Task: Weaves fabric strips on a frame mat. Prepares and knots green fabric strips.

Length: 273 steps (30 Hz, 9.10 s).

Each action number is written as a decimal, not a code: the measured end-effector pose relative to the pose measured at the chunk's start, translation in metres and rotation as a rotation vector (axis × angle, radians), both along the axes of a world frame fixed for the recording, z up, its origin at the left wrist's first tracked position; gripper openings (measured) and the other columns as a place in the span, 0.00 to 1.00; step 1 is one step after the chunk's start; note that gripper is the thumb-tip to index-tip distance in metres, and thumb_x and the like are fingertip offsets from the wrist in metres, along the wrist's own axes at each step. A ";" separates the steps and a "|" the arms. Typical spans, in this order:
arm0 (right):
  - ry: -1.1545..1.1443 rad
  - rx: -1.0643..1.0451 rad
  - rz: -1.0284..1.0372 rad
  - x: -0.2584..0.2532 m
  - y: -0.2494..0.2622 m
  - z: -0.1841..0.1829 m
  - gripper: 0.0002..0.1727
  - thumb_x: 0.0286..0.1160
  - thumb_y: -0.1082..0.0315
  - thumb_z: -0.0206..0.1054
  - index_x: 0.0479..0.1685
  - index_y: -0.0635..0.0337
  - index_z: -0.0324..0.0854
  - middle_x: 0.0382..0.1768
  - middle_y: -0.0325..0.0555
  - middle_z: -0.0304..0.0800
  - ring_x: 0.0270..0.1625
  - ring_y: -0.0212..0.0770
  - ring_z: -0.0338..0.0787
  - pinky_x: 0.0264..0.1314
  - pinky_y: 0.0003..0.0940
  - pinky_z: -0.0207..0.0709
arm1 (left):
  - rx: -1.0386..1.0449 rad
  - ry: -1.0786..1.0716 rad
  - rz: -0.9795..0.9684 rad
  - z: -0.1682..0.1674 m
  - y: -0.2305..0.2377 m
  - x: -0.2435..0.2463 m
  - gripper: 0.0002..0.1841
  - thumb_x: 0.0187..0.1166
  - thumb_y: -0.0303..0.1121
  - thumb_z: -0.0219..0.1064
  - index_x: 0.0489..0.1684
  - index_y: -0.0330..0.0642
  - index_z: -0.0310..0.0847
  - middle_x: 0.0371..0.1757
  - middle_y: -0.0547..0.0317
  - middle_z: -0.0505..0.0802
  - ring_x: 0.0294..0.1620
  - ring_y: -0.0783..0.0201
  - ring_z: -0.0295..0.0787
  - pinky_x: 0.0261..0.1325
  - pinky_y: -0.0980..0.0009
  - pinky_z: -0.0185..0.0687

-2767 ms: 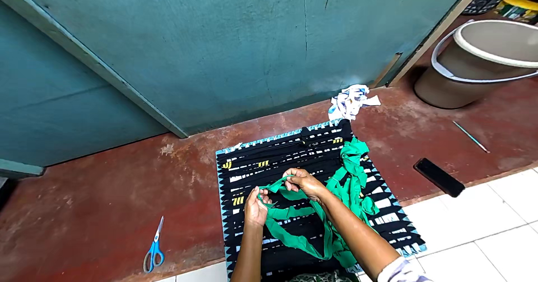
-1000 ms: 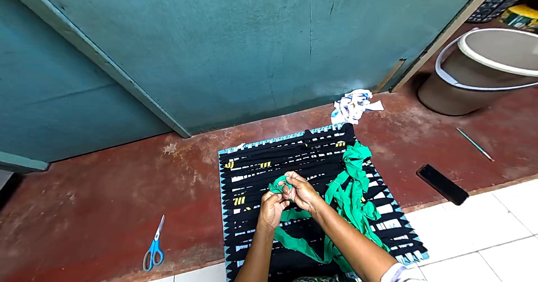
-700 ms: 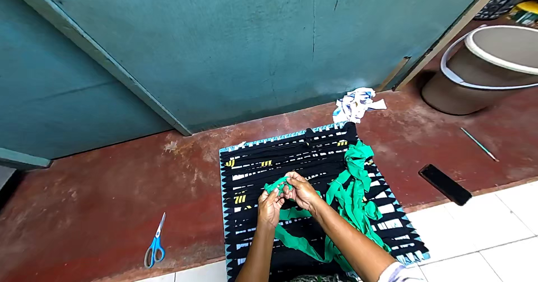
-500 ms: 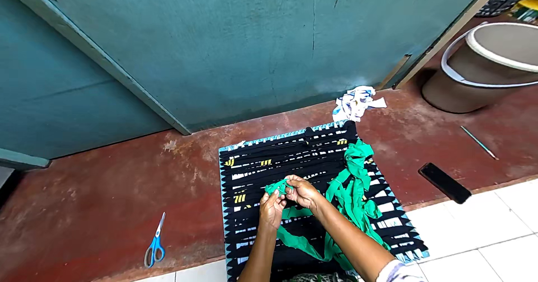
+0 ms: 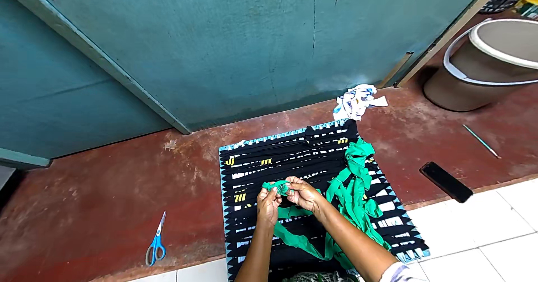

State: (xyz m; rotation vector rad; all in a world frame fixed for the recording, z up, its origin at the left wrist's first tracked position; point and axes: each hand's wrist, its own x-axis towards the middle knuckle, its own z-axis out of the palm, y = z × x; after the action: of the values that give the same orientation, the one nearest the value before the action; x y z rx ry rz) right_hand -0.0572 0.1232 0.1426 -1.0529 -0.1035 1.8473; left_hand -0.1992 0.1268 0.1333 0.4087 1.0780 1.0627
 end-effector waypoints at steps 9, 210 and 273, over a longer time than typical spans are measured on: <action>0.007 0.013 -0.021 -0.012 -0.006 0.002 0.11 0.82 0.85 0.53 0.52 0.61 0.69 0.28 0.42 0.83 0.21 0.30 0.80 0.24 0.22 0.77 | 0.012 0.121 0.021 0.002 -0.005 0.006 0.06 0.84 0.15 0.56 0.49 0.31 0.75 0.29 0.56 0.90 0.23 0.70 0.87 0.30 0.76 0.86; -0.654 0.133 0.537 0.035 -0.019 -0.019 0.11 0.81 0.75 0.66 0.26 0.60 0.80 0.14 0.30 0.70 0.15 0.23 0.65 0.20 0.20 0.57 | 0.113 0.027 0.505 0.011 0.038 -0.063 0.13 0.92 0.24 0.41 0.38 0.44 0.69 0.20 0.67 0.84 0.12 0.75 0.76 0.17 0.82 0.75; -0.382 -0.084 0.111 -0.007 -0.014 -0.024 0.05 0.91 0.71 0.55 0.46 0.63 0.71 0.24 0.39 0.75 0.20 0.29 0.75 0.25 0.23 0.73 | 0.482 0.842 -0.580 -0.038 -0.012 0.005 0.11 0.84 0.24 0.58 0.33 0.25 0.84 0.26 0.51 0.85 0.32 0.63 0.81 0.45 0.62 0.78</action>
State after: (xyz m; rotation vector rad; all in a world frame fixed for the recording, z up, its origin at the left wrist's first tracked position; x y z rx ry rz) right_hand -0.0646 0.1093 0.1188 -1.4758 -0.3173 1.7394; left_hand -0.1944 0.1148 0.0951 1.5550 1.2915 0.5992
